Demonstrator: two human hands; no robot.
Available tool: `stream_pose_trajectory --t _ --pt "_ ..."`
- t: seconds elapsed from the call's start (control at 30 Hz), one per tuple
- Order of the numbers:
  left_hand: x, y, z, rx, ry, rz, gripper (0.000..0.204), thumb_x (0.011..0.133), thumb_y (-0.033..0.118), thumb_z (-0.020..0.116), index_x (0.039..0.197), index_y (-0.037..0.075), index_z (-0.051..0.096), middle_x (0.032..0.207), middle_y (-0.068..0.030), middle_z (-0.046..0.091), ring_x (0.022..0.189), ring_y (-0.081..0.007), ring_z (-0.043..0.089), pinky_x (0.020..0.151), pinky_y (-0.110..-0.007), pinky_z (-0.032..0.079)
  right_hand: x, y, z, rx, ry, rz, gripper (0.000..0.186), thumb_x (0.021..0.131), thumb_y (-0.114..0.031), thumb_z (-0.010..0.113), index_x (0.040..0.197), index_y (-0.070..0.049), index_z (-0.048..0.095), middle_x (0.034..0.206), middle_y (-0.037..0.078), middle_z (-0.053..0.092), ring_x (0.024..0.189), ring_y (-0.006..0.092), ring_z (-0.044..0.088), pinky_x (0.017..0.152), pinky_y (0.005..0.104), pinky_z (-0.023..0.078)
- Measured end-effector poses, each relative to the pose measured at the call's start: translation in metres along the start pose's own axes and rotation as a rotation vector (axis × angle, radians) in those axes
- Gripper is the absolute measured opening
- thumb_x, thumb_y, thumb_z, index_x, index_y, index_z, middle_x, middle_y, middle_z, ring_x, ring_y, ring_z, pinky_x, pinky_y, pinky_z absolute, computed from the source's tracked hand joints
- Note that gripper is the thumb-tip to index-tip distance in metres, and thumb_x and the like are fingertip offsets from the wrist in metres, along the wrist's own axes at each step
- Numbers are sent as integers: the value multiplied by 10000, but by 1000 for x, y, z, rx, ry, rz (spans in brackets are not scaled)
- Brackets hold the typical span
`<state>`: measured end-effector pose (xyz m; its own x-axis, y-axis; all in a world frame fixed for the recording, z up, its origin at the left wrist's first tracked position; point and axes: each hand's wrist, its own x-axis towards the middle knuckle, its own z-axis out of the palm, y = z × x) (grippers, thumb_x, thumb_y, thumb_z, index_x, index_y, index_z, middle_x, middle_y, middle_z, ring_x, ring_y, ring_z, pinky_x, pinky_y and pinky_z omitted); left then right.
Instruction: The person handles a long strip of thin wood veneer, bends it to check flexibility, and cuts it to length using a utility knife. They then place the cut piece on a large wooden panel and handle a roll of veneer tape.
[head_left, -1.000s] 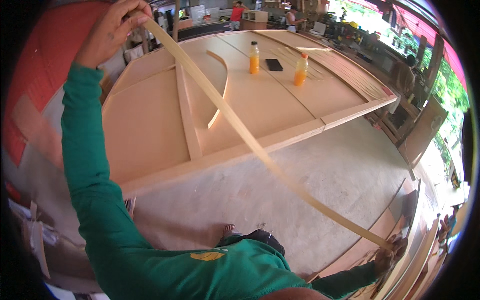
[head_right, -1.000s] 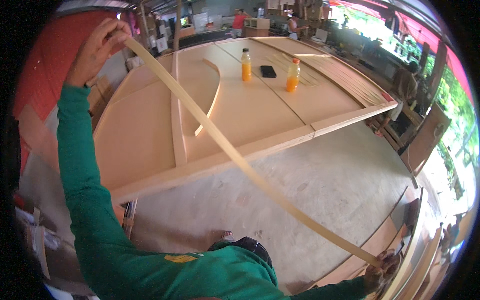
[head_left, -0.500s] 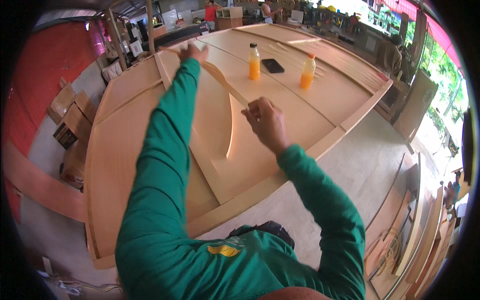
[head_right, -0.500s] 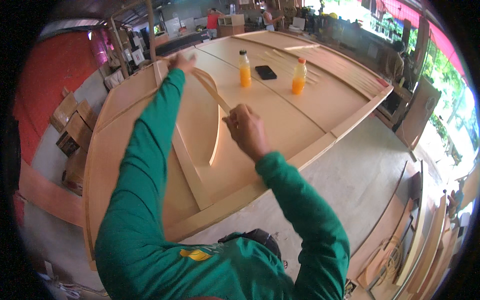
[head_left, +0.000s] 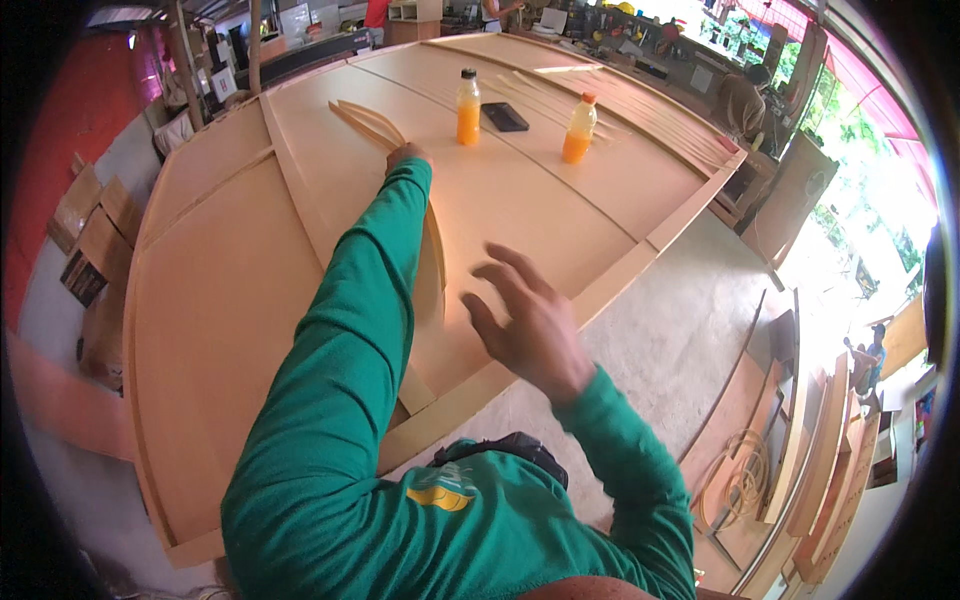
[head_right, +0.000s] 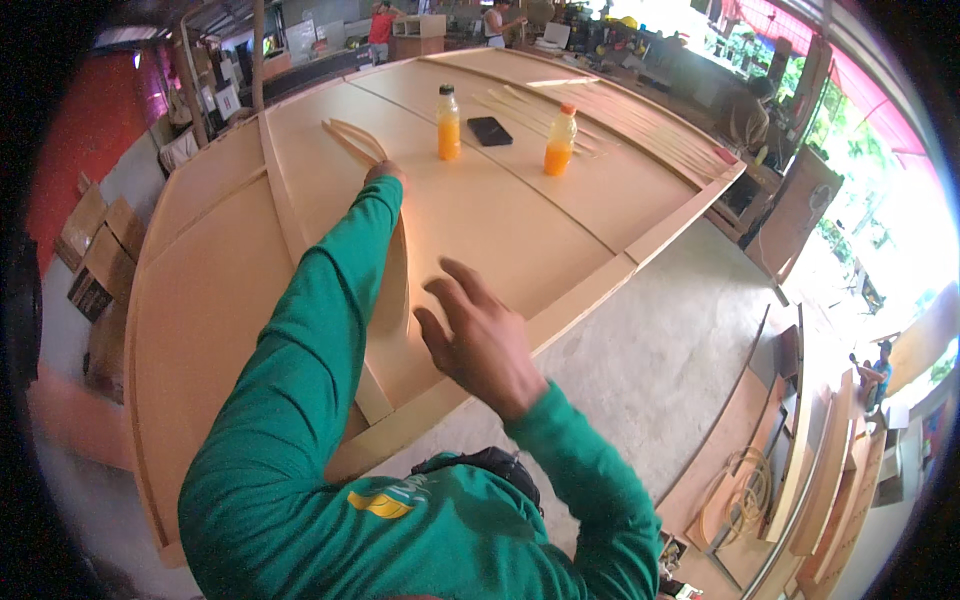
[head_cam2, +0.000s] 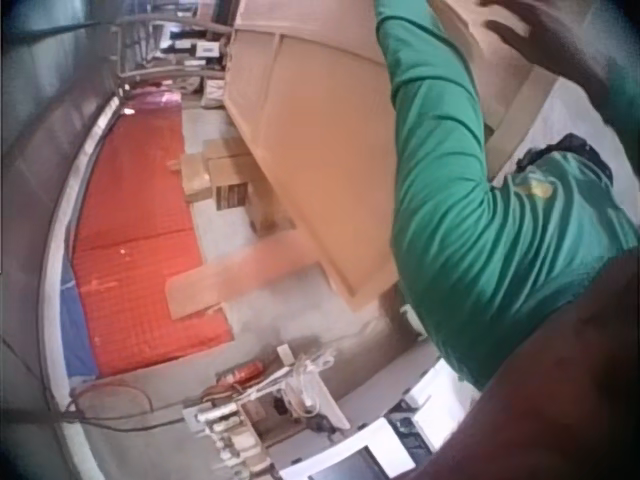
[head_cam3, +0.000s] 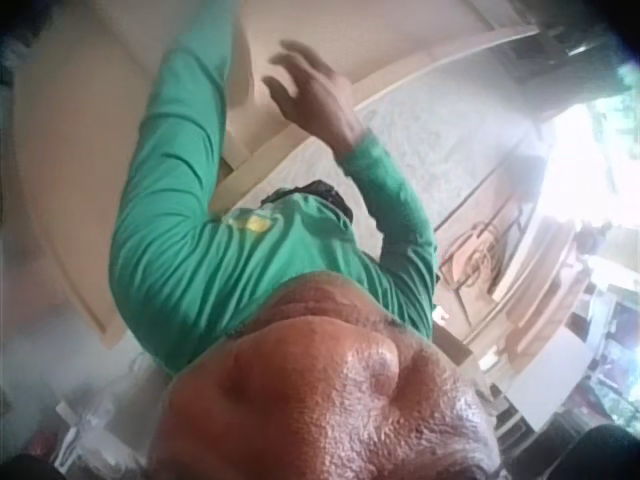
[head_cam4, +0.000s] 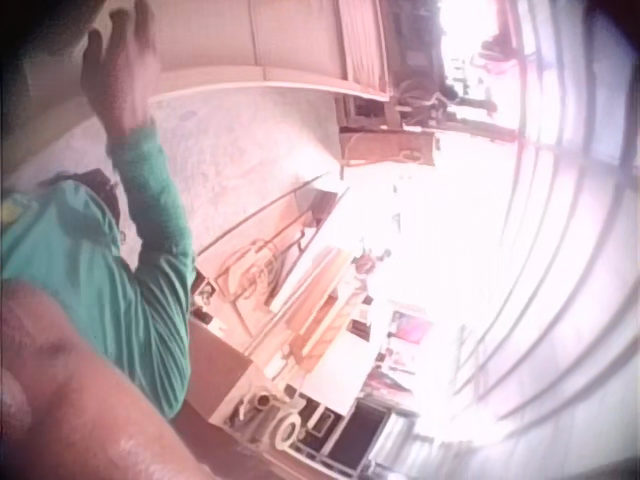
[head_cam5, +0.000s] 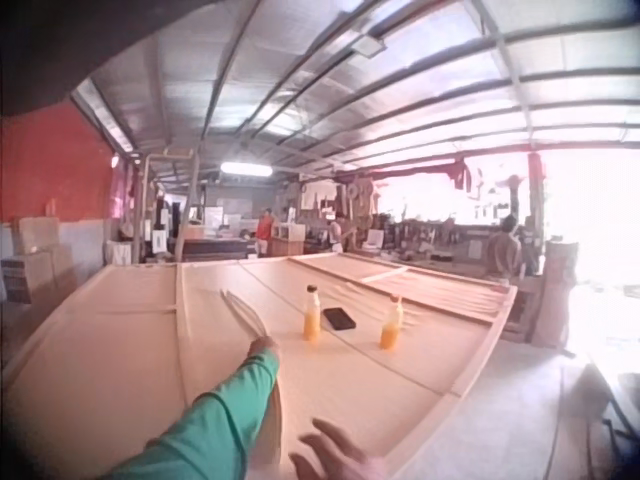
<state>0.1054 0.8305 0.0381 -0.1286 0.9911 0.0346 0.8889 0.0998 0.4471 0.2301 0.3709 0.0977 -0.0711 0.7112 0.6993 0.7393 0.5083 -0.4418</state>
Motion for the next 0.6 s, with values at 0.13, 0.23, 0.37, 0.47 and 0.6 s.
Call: stream_pose_trajectory --t 0.13,0.23,0.37,0.47,0.6 --pt "1 46 14 -116 119 5 367 950 227 765 1282 74 752 1377 -174 720 1232 -366 727 1035 -448 616 -68 -37 -108 346 392 192 350 1046 -280 652 1185 38 699 1301 183 680 1096 269 725 899 437 602" --pt "44 26 9 -110 143 -28 326 949 214 754 1243 74 771 1348 -185 735 1217 -382 731 1035 -452 612 -143 -74 -213 809 780 -342 352 1047 -337 535 1159 -52 708 1175 111 709 1040 197 671 899 356 543" --pt "43 27 0 -139 278 -3 299 905 199 780 1162 44 792 1258 -217 766 1203 -379 737 1023 -450 612 -107 -127 -217 535 867 -941 347 1055 -357 574 1094 -48 729 1103 116 737 954 249 681 839 409 558" --pt "-4 69 22 -172 105 54 387 879 239 822 1206 38 773 1295 -215 752 1229 -364 726 1049 -444 599 -106 -125 -203 346 803 -944 340 1060 -355 571 1091 -53 725 1106 110 742 973 253 685 859 425 557" --pt "-51 65 7 -247 113 -15 621 832 410 876 1312 47 724 1378 -211 704 1270 -366 697 1067 -456 595 -117 -117 -203 340 807 -940 332 1067 -353 568 1088 -59 719 1109 101 747 998 258 690 887 447 557"
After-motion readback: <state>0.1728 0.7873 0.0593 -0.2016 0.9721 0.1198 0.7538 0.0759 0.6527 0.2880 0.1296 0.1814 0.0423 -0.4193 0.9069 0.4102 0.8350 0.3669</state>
